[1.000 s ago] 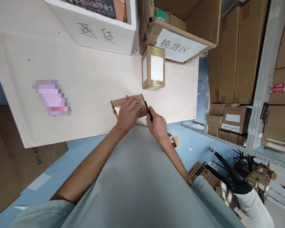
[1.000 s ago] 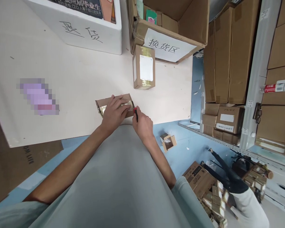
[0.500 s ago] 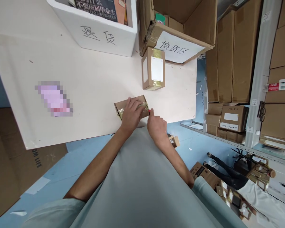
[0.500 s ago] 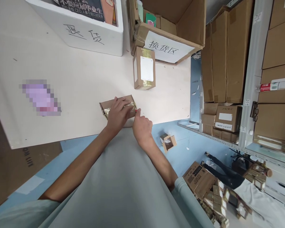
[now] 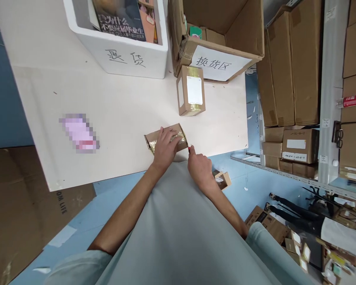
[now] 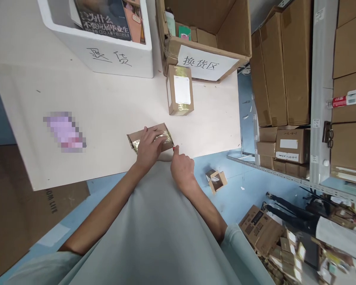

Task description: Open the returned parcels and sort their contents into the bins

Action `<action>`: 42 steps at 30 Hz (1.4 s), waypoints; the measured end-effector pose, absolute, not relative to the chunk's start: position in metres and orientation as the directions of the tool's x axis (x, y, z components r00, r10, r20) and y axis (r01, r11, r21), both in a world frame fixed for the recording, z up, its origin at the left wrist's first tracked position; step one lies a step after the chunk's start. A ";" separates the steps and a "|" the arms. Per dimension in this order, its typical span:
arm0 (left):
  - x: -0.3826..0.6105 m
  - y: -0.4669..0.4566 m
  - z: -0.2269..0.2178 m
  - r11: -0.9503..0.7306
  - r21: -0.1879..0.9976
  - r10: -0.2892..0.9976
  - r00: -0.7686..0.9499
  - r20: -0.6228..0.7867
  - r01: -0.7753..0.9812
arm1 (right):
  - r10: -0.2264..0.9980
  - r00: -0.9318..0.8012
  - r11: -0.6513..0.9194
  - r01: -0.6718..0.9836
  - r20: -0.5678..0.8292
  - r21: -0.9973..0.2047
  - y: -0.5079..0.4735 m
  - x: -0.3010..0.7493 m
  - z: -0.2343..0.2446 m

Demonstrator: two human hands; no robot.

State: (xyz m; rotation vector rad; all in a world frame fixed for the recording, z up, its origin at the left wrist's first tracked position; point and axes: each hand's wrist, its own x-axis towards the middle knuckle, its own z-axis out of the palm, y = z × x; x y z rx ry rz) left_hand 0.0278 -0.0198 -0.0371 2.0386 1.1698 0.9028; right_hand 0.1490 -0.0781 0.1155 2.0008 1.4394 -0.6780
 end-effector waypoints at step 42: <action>-0.125 -0.060 -0.079 0.234 0.948 0.962 0.090 -0.258 0.215 | 0.896 -0.022 -0.058 0.984 -0.443 -0.167 -0.065 0.128 0.059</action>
